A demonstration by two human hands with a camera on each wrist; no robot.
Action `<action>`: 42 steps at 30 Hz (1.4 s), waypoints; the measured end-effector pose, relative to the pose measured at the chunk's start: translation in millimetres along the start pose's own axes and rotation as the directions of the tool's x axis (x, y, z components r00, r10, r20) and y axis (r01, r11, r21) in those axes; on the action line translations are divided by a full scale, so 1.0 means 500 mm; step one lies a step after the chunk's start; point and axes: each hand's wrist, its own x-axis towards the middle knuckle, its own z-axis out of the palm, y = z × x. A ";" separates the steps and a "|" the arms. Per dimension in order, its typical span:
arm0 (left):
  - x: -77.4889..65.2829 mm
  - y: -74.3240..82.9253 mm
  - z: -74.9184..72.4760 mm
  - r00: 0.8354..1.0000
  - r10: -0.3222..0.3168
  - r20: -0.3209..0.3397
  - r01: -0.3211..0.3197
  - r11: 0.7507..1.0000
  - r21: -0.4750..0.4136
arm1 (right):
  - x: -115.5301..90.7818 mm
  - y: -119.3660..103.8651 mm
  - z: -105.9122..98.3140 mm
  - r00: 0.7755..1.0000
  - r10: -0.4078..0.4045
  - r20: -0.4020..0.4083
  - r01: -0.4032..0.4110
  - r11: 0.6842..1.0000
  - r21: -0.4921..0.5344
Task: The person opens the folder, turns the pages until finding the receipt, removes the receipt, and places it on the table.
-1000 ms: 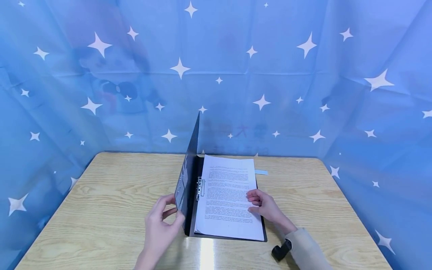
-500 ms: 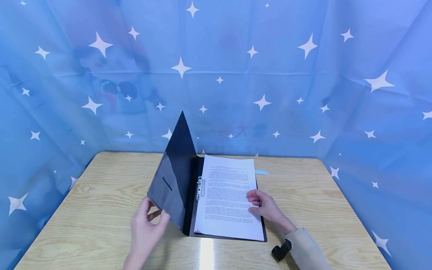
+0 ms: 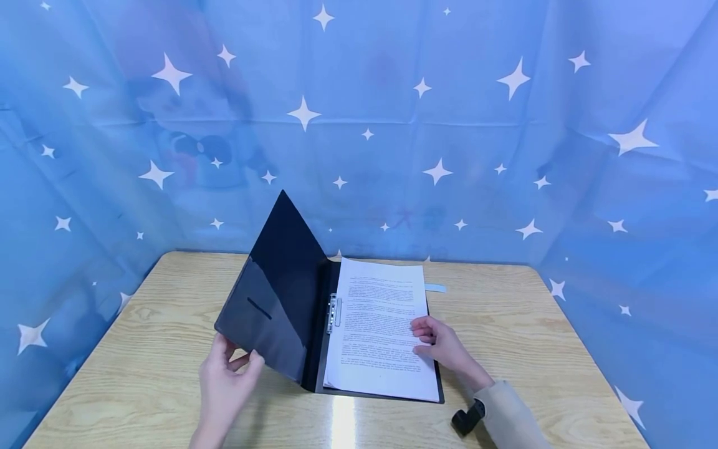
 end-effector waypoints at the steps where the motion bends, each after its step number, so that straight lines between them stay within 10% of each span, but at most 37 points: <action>1: -0.001 -0.001 -0.003 1.000 -0.022 -0.006 0.022 1.000 0.005 | 0.000 0.000 0.000 1.000 0.003 0.000 -0.003 1.000 0.001; 12: -0.009 -0.019 -0.025 0.958 -0.276 -0.077 0.279 0.960 0.031 | 0.000 -0.002 -0.001 1.000 -0.002 0.010 0.002 1.000 0.008; 28: -0.022 -0.069 -0.063 0.868 -0.467 -0.168 0.477 0.878 0.025 | -0.007 -0.027 0.001 0.999 0.034 -0.009 -0.034 0.999 0.011; 42: -0.013 -0.120 -0.134 0.825 -0.537 -0.177 0.563 0.751 0.346 | -0.003 -0.015 0.000 0.999 0.033 -0.005 -0.033 0.999 0.013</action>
